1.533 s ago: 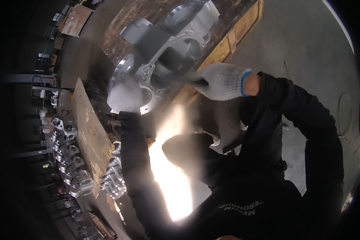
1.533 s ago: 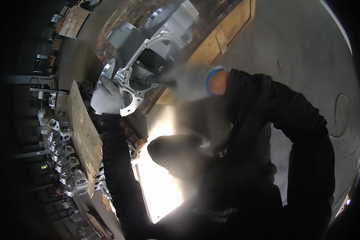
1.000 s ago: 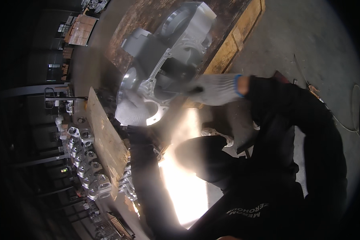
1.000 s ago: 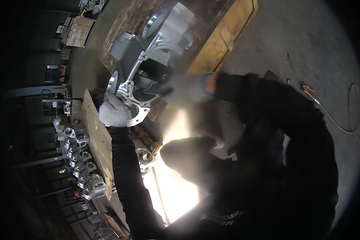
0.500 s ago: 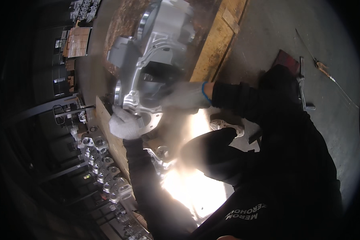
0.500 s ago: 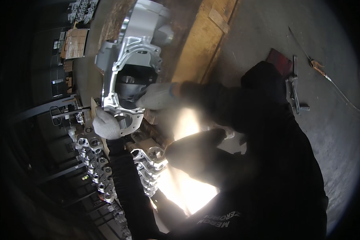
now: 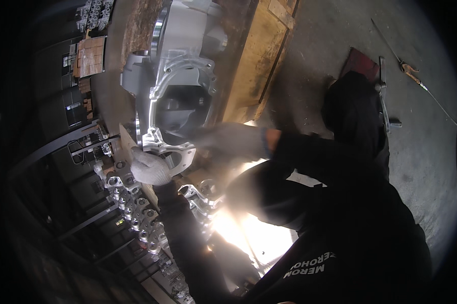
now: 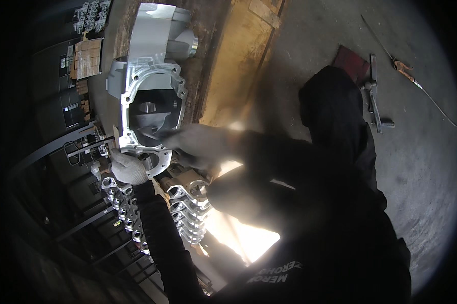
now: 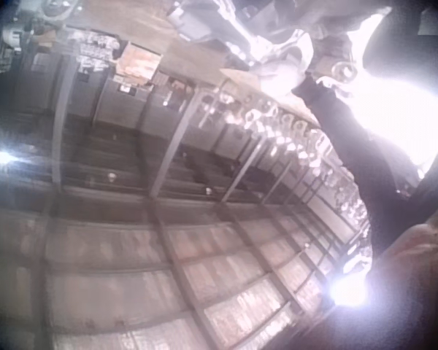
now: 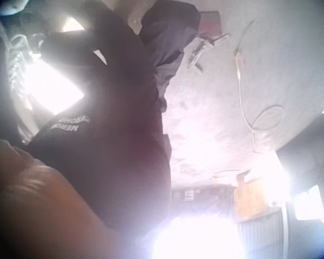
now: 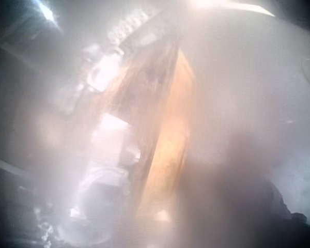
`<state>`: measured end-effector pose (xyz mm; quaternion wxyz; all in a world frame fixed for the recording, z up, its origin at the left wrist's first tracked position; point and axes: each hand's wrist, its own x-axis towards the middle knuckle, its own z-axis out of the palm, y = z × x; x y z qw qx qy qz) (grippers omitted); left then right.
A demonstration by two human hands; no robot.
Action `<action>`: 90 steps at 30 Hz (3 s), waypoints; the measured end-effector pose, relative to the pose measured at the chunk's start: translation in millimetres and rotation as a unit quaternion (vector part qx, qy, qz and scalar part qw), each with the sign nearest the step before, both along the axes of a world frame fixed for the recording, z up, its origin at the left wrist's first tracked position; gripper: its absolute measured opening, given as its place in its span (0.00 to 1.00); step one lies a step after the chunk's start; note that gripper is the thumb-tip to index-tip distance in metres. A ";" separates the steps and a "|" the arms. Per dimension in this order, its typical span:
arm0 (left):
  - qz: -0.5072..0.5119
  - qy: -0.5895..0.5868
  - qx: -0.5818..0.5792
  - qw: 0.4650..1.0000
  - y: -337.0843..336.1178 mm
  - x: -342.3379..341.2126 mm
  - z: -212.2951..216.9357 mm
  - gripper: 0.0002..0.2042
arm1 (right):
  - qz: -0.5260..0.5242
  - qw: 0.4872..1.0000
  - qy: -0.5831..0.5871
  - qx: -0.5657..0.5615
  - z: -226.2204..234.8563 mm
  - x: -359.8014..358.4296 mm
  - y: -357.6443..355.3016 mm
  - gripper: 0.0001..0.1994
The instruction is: The person deburrs and sands a metal engine block on a wooden workbench. They use a deburring tool to scrape edges and a sanding block to smooth surfaces, repeatedly repositioning the part to access different areas. The finished part is placed on a stack of similar parts at the end.
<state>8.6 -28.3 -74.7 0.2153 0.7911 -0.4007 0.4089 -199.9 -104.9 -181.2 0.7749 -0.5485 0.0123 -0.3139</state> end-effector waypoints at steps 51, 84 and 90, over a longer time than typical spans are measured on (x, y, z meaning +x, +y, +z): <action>-0.024 0.113 0.138 0.984 13.6 -6.1 24.1 0.35 | -0.209 0.876 0.328 -0.284 58.9 -44.8 14.2 0.19; -0.087 0.076 0.133 0.984 21.4 16.7 0.0 0.30 | -0.348 0.909 0.227 -0.022 22.4 -37.0 24.9 0.21; -0.116 0.085 0.127 0.981 19.6 16.9 -2.6 0.30 | -0.389 0.838 0.230 -0.305 35.3 -11.6 0.6 0.22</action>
